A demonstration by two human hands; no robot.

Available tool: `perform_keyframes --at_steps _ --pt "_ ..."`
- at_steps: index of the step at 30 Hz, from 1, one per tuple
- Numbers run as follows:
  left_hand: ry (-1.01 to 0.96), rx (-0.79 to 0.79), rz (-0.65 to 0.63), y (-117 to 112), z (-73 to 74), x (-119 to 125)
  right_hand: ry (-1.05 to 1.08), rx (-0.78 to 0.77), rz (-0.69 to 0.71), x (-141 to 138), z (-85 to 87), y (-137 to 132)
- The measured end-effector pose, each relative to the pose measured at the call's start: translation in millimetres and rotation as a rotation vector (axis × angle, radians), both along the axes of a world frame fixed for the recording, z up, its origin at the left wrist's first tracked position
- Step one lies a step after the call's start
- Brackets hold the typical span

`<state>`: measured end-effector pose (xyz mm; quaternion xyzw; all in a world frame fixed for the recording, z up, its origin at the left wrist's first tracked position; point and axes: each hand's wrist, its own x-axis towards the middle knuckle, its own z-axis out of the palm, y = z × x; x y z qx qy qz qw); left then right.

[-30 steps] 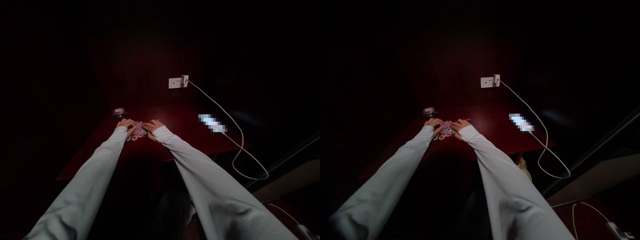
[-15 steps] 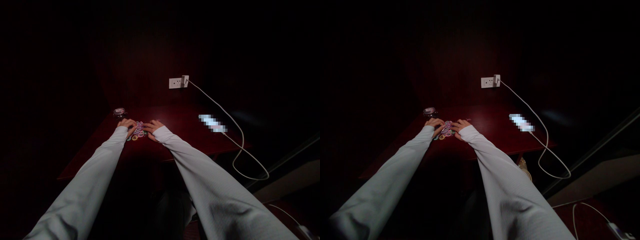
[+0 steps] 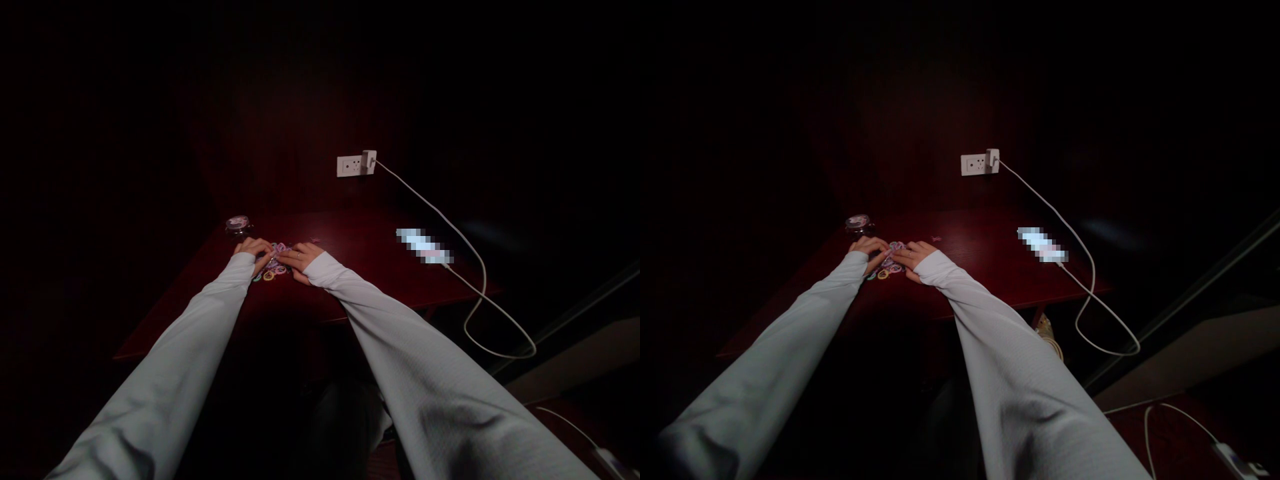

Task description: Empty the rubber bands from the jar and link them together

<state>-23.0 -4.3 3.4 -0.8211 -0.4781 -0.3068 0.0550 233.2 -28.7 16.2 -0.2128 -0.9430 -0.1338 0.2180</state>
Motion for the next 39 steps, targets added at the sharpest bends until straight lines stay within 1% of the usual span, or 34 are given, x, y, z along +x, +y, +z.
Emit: perform_keyframes --at_steps 3,8,11,14,18,20,23,27,33,39 --pt "-0.006 0.008 0.028 3.1 -2.4 -0.3 -0.008 0.006 -0.015 -2.9 0.1 1.3" --pt "-0.009 0.021 0.041 8.0 -6.7 -0.2 -0.003 -0.002 -0.111 -7.2 1.6 1.7" --pt "-0.004 0.016 0.044 5.3 -4.4 -0.2 -0.017 0.005 -0.070 -4.2 1.7 0.2" --pt "0.008 0.000 0.007 0.1 0.4 -0.2 -0.019 0.011 -0.034 -2.4 -0.5 1.8" --pt "-0.009 -0.002 -0.005 -4.3 4.2 0.4 -0.024 -0.031 -0.070 -8.1 -5.8 10.3" --pt "-0.020 0.006 -0.004 -4.6 4.2 0.9 -0.032 -0.052 -0.091 -11.2 -8.2 14.4" --pt "-0.032 0.007 -0.018 -3.9 3.3 1.4 -0.024 -0.051 -0.085 -12.4 -10.1 17.0" --pt "-0.036 -0.012 -0.050 -3.6 3.0 2.5 -0.017 -0.053 -0.087 -12.0 -8.5 15.5" --pt "-0.032 -0.015 -0.053 -4.6 4.7 3.4 -0.051 -0.065 -0.096 -14.1 -4.6 12.9" --pt "-0.031 -0.018 -0.067 -3.3 3.6 2.4 -0.083 -0.061 -0.111 -16.3 -5.5 13.9"
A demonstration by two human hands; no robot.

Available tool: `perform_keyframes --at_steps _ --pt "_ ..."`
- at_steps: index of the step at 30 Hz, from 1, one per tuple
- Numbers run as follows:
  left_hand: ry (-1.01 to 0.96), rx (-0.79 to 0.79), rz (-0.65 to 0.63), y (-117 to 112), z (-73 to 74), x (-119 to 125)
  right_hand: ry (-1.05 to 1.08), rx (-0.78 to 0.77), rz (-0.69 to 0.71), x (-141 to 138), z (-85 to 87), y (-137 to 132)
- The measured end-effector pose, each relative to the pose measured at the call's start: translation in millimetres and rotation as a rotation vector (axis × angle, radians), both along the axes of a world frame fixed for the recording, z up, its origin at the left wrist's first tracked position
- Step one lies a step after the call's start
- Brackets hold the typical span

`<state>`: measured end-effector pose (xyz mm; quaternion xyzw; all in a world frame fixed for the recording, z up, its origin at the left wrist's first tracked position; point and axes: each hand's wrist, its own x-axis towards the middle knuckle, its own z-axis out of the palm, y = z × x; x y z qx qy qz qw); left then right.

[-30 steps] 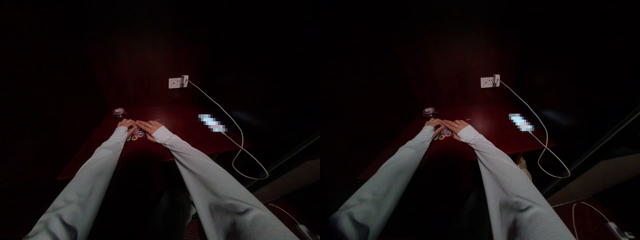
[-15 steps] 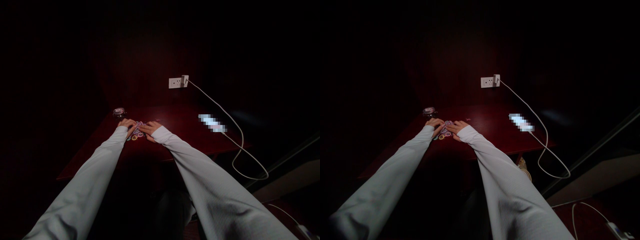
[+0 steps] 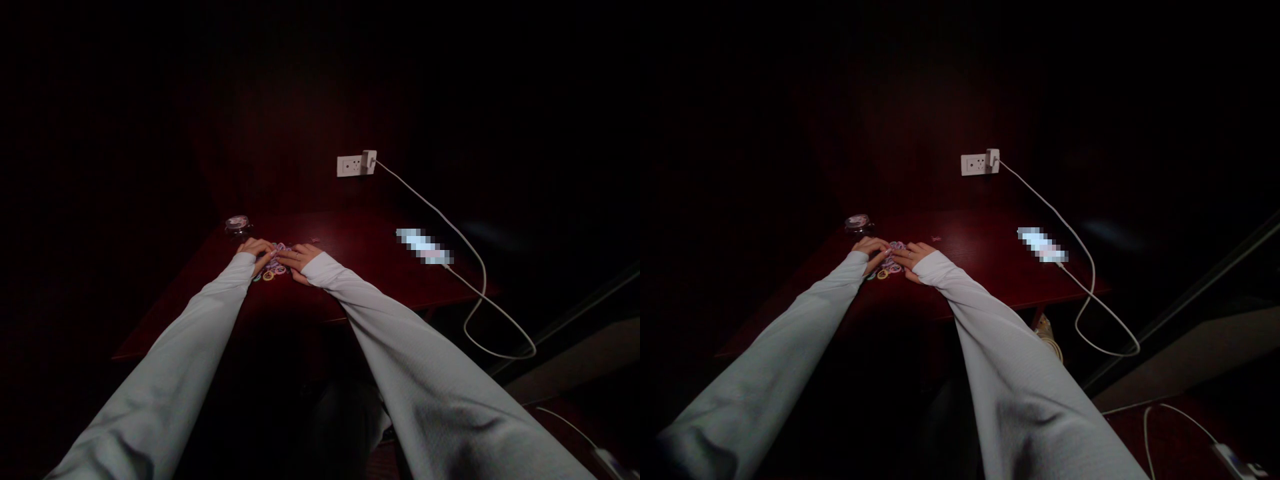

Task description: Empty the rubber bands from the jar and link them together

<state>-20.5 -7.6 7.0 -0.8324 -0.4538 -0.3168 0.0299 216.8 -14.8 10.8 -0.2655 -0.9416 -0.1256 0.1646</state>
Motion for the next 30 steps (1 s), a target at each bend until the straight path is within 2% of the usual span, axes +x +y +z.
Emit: perform_keyframes --at_steps 10,23,30 --pt "-0.006 0.019 -0.015 1.4 -2.0 0.1 -0.019 0.003 -0.011 -2.4 -2.8 3.6" --pt "0.022 0.019 0.074 1.2 -3.4 -2.8 0.043 0.026 0.010 8.0 -1.0 -3.5" --pt "0.017 -0.003 0.135 13.0 -7.1 -6.4 0.044 0.000 -0.021 5.4 -1.6 -0.8"
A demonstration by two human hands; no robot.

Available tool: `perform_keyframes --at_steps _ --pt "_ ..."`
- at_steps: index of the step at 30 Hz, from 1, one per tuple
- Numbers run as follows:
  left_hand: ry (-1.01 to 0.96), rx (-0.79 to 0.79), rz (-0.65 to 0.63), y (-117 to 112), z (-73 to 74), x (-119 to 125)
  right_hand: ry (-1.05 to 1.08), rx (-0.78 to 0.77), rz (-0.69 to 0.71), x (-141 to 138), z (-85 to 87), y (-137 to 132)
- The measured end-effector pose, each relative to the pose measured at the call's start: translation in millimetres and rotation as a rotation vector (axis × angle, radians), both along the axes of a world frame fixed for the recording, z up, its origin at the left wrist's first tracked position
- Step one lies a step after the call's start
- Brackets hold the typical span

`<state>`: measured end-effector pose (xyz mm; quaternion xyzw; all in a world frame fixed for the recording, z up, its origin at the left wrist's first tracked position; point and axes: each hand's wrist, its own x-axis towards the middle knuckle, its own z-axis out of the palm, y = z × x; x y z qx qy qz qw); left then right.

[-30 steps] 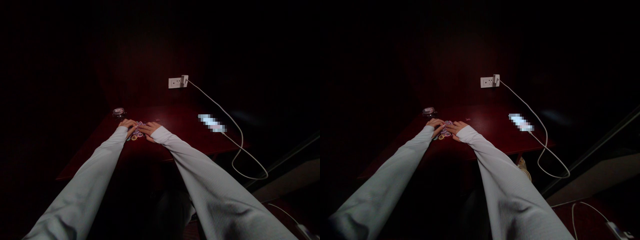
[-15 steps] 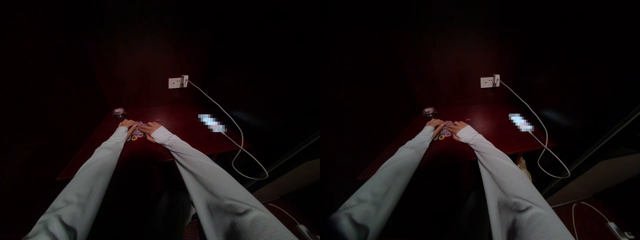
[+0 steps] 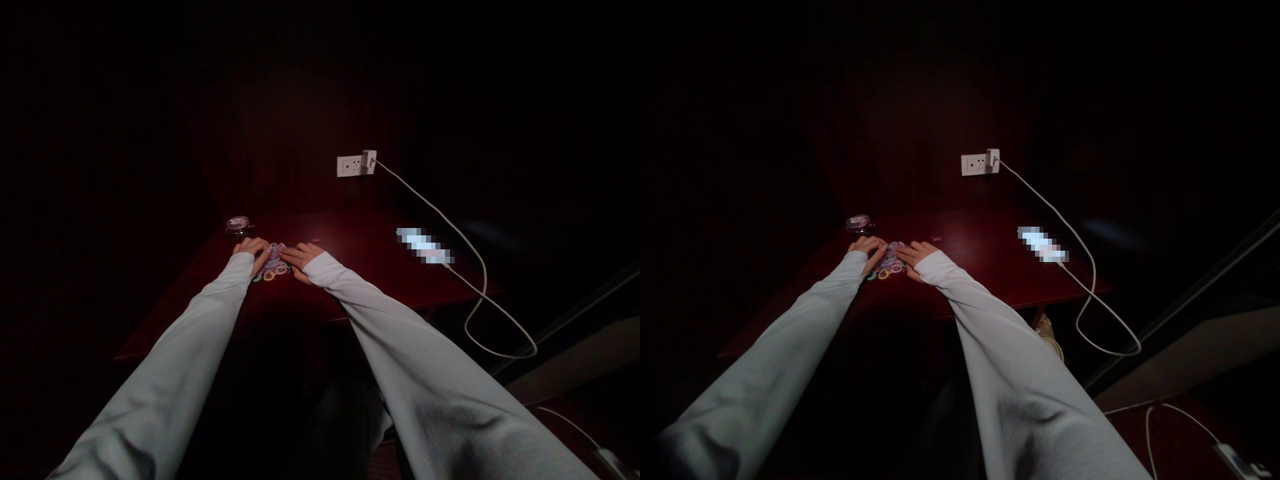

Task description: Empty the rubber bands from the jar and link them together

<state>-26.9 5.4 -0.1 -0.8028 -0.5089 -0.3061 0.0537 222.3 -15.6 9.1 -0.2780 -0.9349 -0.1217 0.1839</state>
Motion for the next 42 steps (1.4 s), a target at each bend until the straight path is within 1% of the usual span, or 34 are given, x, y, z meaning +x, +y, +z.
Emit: perform_keyframes --at_steps 4,8,11,19,24,27,32,38,42 --pt "-0.004 0.016 -0.016 -5.3 2.9 1.6 0.033 0.037 0.041 5.3 -0.4 -3.2" --pt "-0.006 0.030 -0.033 -16.0 8.3 5.2 0.021 0.003 -0.017 0.7 -1.8 0.2" --pt "-0.007 0.022 -0.029 -18.7 10.6 6.5 0.021 -0.017 -0.035 -2.5 -1.6 2.1" --pt "0.001 0.024 -0.026 -21.1 14.7 6.4 0.047 0.002 -0.005 7.7 6.2 -11.9" --pt "0.060 0.006 -0.087 -26.1 18.3 6.4 0.037 0.004 -0.006 9.6 10.2 -16.5" --pt "0.066 0.004 -0.084 -22.3 15.1 7.0 0.026 0.011 0.000 9.6 10.8 -16.3" --pt "0.027 0.031 -0.008 -7.6 2.6 8.4 -0.011 0.028 0.034 10.3 11.0 -16.1" --pt "0.023 0.045 -0.027 3.7 -5.6 3.7 -0.017 0.041 0.054 9.9 9.5 -14.7" --pt "0.019 0.040 -0.032 7.7 -7.8 1.3 -0.021 0.016 0.001 4.3 6.1 -8.5"
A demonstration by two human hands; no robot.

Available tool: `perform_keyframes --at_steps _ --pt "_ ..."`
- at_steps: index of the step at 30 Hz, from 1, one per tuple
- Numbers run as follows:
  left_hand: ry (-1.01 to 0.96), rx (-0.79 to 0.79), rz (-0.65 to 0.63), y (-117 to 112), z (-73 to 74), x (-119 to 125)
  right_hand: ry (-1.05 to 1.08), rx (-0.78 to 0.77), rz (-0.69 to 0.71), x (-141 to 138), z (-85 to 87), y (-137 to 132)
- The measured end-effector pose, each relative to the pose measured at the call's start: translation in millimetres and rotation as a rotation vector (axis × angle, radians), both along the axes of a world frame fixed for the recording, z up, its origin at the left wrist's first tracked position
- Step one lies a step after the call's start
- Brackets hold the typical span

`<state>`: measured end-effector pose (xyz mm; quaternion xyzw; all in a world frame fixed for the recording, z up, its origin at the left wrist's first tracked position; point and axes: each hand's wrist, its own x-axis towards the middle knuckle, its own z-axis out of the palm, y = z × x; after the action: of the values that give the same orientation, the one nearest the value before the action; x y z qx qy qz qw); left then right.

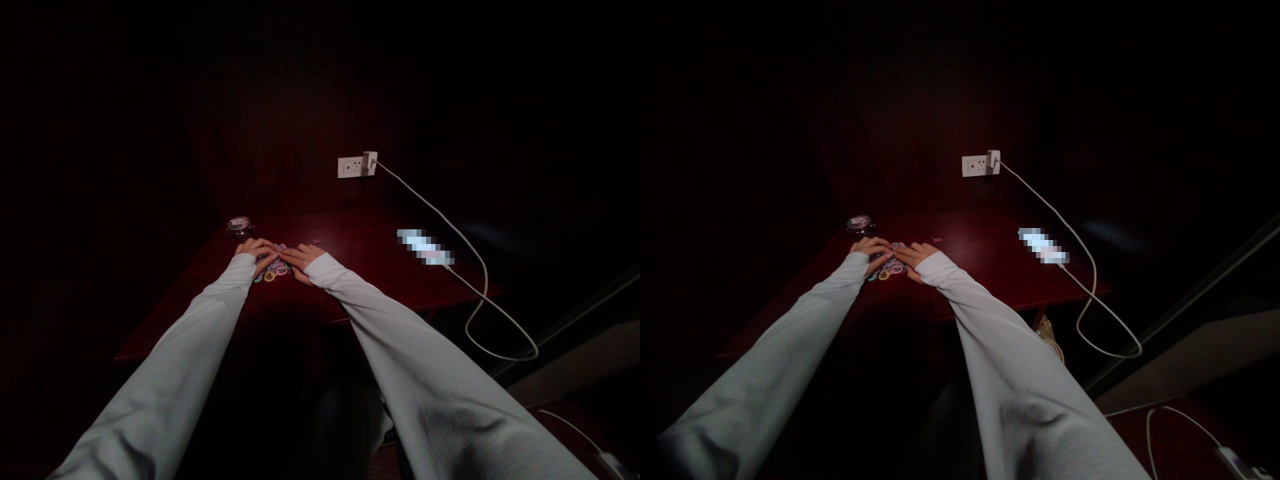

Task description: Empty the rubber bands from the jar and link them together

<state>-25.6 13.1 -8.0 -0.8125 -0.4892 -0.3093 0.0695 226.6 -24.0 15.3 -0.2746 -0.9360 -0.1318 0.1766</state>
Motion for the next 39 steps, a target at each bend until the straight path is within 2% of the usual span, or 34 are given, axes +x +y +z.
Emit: perform_keyframes --at_steps 16,26,39 --pt "-0.025 0.033 0.017 -13.7 8.4 5.9 0.025 -0.072 -0.094 -4.2 -2.5 6.2" --pt "0.010 -0.018 -0.004 -22.3 17.8 4.5 0.063 -0.028 -0.038 4.2 1.2 -4.7" --pt "0.013 -0.022 -0.009 -27.0 21.6 5.7 0.051 -0.048 -0.060 -4.4 -2.5 5.7"
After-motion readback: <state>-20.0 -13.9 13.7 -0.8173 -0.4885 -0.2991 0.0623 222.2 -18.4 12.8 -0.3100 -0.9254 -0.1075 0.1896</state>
